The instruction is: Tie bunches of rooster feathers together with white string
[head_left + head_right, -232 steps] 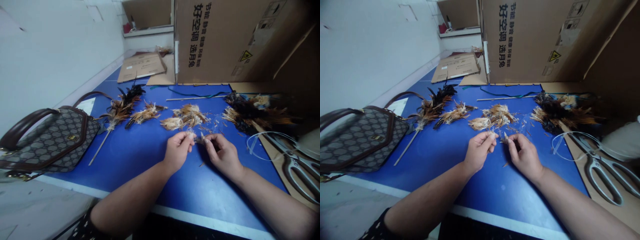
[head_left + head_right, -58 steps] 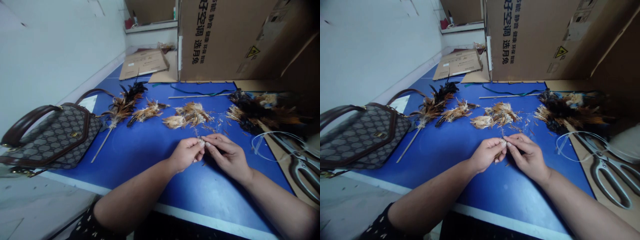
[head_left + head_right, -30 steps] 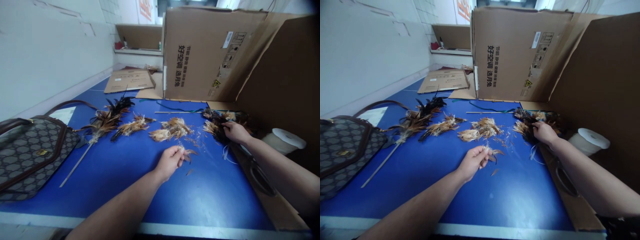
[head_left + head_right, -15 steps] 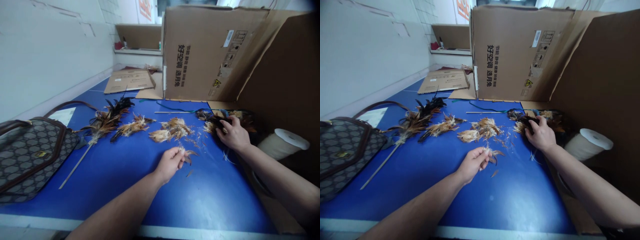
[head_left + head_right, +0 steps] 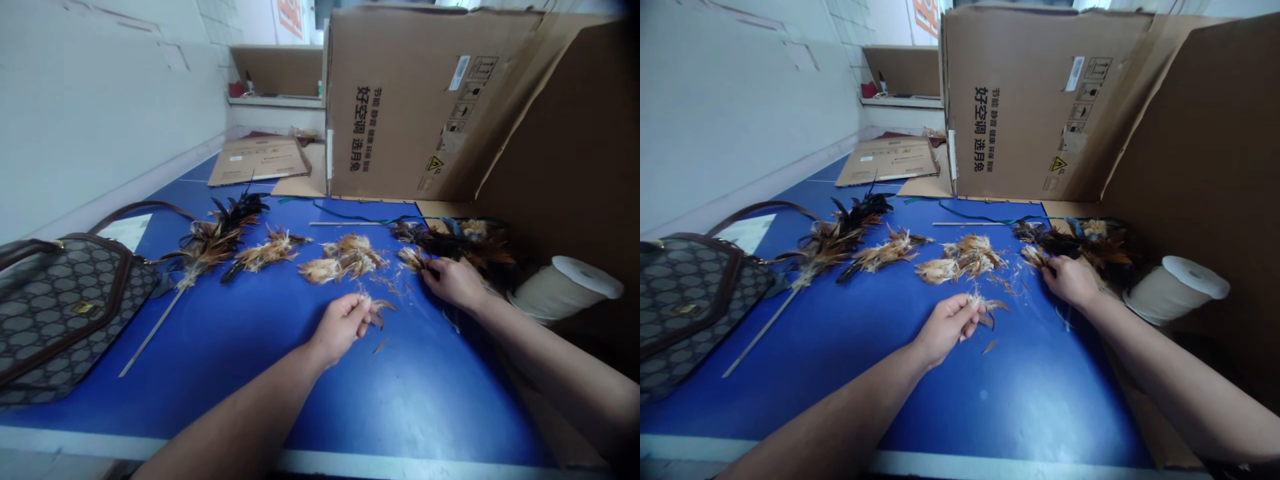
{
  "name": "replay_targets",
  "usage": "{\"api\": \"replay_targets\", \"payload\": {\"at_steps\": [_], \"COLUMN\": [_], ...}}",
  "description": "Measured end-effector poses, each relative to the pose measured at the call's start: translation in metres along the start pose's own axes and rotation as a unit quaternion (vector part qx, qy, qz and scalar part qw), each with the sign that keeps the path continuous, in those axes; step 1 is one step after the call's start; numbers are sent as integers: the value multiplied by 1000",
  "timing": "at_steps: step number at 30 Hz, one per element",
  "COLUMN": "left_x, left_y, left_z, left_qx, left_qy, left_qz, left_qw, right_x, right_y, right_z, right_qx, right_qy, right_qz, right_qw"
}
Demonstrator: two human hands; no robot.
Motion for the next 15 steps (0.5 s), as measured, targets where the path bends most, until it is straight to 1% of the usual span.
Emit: {"api": "replay_targets", "payload": {"at_steps": [3,5,7,10,15], "left_x": [1,0,0,0,1], "left_y": [-1,-1,0,0,1], "left_z": [0,0,1,1,0], "left_qx": [0,2,2,0,4], "left_qy": [-4,-2,-1,-1,-1], "left_qz": [-4,-8,-10,-8,-8], "left_qw": [1000,1000,1000,1000,1000], "right_x": [-4,-10,-19,-25,-10], "right_y": [-27,-34,-24,5,36], "right_z": [15,20,16,-2,-43], "right_qx": [-52,-73,-54,8,55], "right_qy": [-7,-6,9,24,-37], "right_qz": [-18,-48,-100,-163,-232], "right_qw": [998,996,993,986,970]}}
Point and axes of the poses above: each hand's wrist, its own z-axis away from the middle knuckle, its own x-axis out of the palm, y = z × x, the point moved 10 cm from there along -z, towards the middle knuckle, and after that the axes turned 8 degrees about -y, right-handed, at the moved point
